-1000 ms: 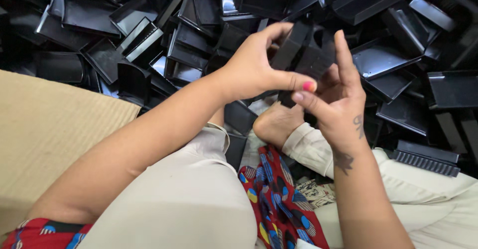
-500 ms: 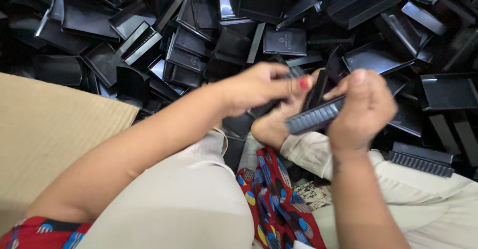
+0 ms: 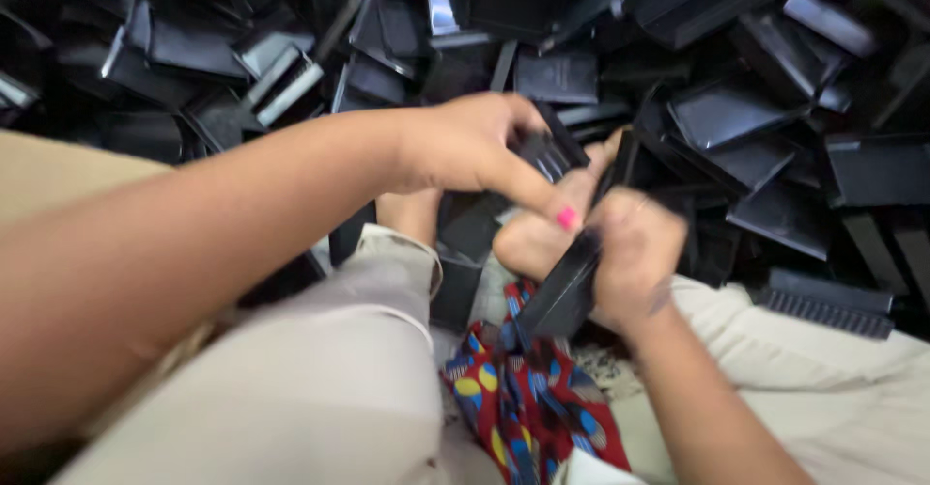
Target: The person sits on the floor surrounded by a large pile of black plastic boxes. They pick up boxes one at a time, fit the lid onto the base by hand, and place the assembled boxes into a nearby cardboard box.
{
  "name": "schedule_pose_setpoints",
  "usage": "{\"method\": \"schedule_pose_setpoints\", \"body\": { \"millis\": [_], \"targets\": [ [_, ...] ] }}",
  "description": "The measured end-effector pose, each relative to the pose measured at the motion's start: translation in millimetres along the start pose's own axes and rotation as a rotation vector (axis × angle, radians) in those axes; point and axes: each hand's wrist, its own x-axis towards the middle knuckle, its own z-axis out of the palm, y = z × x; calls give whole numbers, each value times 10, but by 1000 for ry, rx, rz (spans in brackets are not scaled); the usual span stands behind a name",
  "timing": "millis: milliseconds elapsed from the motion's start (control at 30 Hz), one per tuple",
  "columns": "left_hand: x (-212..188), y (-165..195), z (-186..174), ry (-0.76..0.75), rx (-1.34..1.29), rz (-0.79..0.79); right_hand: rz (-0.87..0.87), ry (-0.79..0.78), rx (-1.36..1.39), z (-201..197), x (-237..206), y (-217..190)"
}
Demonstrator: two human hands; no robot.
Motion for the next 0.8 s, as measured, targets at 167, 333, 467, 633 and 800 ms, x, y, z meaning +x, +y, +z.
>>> {"method": "schedule_pose_setpoints", "body": {
  "millis": [167,333,467,633,800],
  "targets": [
    [-43,-199,322,-59,-104,-92,-58,-140,36,47,96,-22],
    [-3,-682,36,391,-118,-345,-15,-594,-43,292,-271,215],
    [26,-1011,112,451,-301,-401,177,-790,-525,87,-527,442],
    [11,-1185,373,272,-410,-484,-273,-787,-1161,-23,-1097,278],
    [-117,-1112,332,438,233,-525,96,-1068,-1343,192,-1115,508]
  ]
}}
